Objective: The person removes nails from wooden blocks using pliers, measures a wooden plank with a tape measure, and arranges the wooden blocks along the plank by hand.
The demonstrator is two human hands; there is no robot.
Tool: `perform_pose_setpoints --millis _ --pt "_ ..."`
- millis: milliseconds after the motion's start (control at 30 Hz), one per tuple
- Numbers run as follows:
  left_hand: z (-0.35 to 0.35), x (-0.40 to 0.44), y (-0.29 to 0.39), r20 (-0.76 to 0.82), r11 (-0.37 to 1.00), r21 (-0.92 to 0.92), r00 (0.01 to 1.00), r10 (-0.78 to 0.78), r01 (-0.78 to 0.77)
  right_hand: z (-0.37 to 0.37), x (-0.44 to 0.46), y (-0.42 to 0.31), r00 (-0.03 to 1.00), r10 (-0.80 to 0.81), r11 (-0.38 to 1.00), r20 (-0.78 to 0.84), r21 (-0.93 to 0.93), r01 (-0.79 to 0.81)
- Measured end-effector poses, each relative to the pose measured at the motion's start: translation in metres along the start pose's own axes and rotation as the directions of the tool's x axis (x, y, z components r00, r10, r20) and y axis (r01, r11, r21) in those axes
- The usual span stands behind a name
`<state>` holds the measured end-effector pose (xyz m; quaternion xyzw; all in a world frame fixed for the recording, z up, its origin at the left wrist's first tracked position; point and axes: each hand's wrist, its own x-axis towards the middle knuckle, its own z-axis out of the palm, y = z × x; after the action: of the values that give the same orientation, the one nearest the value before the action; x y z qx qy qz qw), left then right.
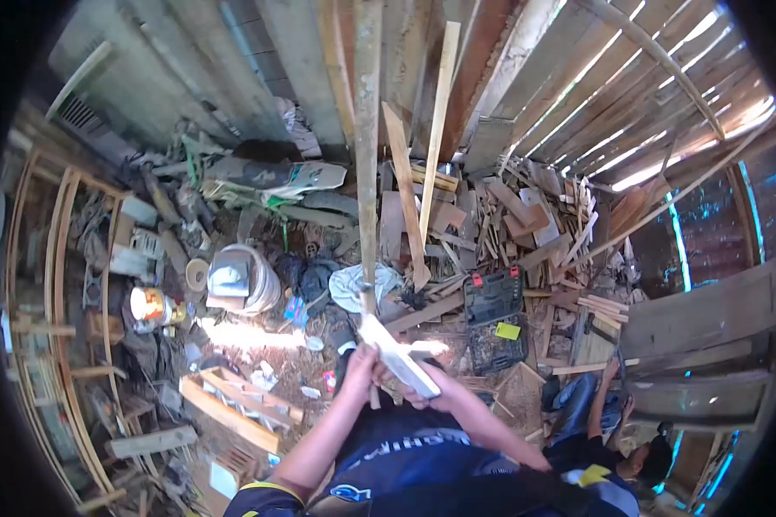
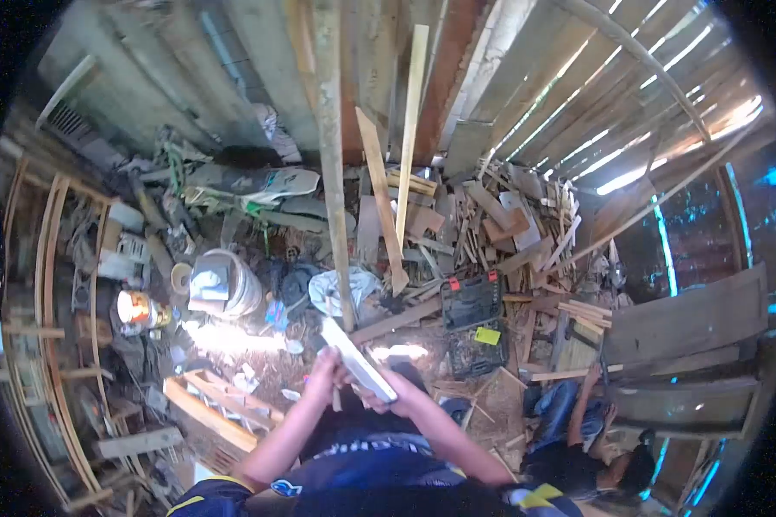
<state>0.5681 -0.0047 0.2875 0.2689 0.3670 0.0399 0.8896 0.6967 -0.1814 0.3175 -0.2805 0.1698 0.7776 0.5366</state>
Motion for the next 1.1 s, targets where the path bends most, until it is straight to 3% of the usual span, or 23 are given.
perform_pose_setpoints --millis 67,100,133,233,333,467,567,667,767,900,1000,1067,1100 --pt "0.005 -0.031 0.008 0.064 0.984 -0.165 0.994 0.085 -0.073 0.021 -0.006 -0.019 0.965 0.174 0.983 0.197 -0.097 -0.157" --pt "0.018 -0.050 0.014 -0.044 0.979 -0.092 0.983 0.177 -0.181 0.027 -0.007 -0.024 0.937 0.254 0.966 0.240 -0.119 -0.231" --pt "0.019 -0.062 0.013 -0.126 0.966 -0.022 0.959 0.255 -0.259 0.036 -0.006 -0.031 0.856 0.332 0.943 0.397 -0.120 -0.310" --pt "0.055 -0.112 0.035 -0.381 0.875 0.041 0.802 0.459 -0.482 0.083 -0.018 -0.041 0.958 0.231 0.907 0.171 -0.394 -0.148" --pt "0.060 -0.138 0.047 -0.594 0.762 0.074 0.586 0.552 -0.644 0.140 -0.037 -0.040 0.999 -0.025 0.847 -0.022 -0.531 0.010" --pt "0.044 -0.182 0.061 -0.706 0.628 0.094 0.393 0.589 -0.772 0.174 -0.033 -0.022 0.991 -0.043 0.766 0.124 -0.633 0.112" --pt "0.026 -0.206 0.063 -0.737 0.571 0.089 0.331 0.589 -0.816 0.183 -0.016 -0.008 0.981 -0.057 0.742 0.188 -0.649 0.167" --pt "0.008 -0.234 0.066 -0.785 0.520 0.079 0.268 0.558 -0.851 0.206 0.006 0.017 0.969 -0.086 0.552 0.233 -0.799 0.241" --pt "-0.026 -0.261 0.069 -0.812 0.514 0.046 0.268 0.519 -0.857 0.230 0.036 0.042 0.970 -0.052 0.545 0.239 -0.807 0.228" --pt "-0.067 -0.305 0.076 -0.826 0.525 0.141 0.192 0.530 -0.839 0.261 0.093 0.085 0.981 -0.018 0.486 0.195 -0.855 0.179" --pt "-0.098 -0.325 0.086 -0.803 0.338 0.319 -0.063 0.593 -0.886 0.288 0.135 0.123 0.991 0.018 0.451 0.131 -0.886 0.108" --pt "-0.117 -0.356 0.089 -0.823 0.422 0.347 -0.056 0.565 -0.838 0.299 0.166 0.148 0.993 0.065 0.455 0.102 -0.888 0.062" --pt "-0.123 -0.371 0.092 -0.796 0.402 0.425 -0.123 0.593 -0.811 0.313 0.176 0.163 0.992 0.087 0.438 0.087 -0.898 0.041"
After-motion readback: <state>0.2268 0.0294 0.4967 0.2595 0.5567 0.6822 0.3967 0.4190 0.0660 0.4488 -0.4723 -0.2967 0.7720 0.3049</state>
